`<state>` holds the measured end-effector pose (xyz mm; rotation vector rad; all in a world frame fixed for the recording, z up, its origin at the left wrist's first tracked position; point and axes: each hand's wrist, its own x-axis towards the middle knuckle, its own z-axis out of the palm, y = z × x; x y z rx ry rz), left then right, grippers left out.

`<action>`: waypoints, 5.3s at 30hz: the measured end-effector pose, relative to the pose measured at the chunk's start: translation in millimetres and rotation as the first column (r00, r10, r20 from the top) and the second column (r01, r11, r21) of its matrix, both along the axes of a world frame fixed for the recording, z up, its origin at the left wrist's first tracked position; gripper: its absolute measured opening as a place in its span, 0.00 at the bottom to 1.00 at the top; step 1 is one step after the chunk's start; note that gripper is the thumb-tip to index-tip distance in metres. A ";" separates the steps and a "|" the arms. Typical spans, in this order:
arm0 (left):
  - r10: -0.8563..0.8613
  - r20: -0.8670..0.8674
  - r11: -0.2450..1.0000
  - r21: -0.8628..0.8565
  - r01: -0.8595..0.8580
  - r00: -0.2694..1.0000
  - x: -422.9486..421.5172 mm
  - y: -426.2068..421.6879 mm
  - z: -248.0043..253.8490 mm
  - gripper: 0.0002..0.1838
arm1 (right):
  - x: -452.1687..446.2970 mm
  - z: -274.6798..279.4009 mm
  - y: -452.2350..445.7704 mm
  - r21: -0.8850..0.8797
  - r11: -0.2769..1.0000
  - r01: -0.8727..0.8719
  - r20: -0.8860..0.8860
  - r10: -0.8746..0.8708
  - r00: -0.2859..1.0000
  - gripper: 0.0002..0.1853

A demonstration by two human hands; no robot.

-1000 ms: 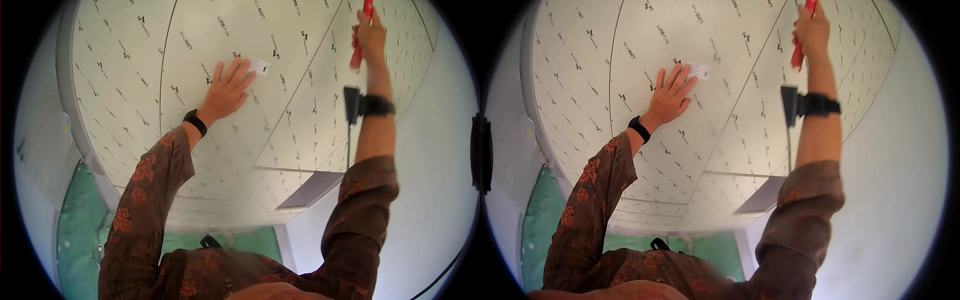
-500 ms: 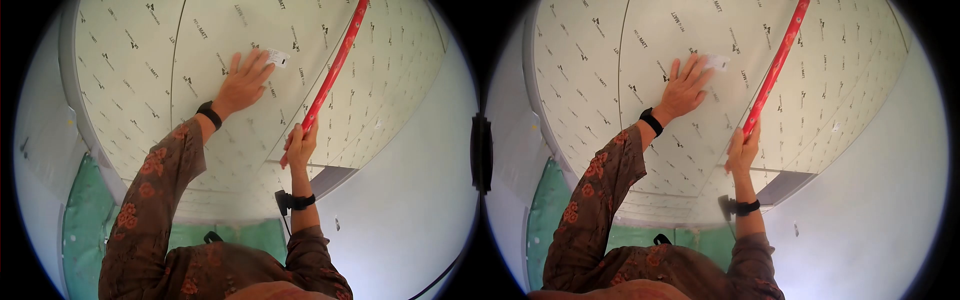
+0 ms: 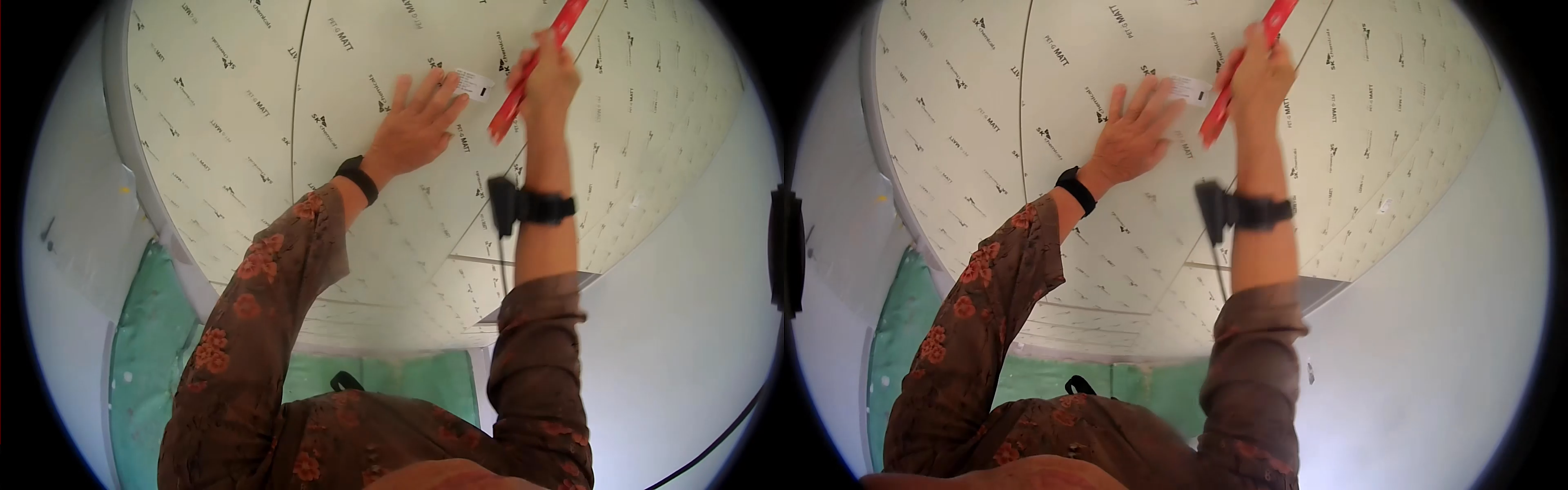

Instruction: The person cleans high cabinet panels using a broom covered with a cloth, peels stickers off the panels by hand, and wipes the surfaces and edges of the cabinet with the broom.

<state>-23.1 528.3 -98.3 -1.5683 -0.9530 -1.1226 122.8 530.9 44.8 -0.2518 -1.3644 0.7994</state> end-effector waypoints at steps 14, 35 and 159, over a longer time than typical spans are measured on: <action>0.019 -0.020 0.999 0.036 -0.018 1.000 -3.3 2.7 -0.3 0.32 | 83.2 93.7 24.3 0.185 0.906 0.380 0.097 -0.402 0.910 0.15; 0.068 -0.008 0.998 -0.008 -0.068 0.998 5.2 -3.3 1.5 0.30 | 213.6 -261.8 -3.3 -0.241 0.878 0.414 0.192 -0.375 0.907 0.16; 0.233 0.916 -0.192 -0.284 0.939 0.325 253.5 -88.5 -305.1 0.17 | 295.3 -128.8 49.2 -0.331 0.917 0.222 0.090 -0.204 0.975 0.23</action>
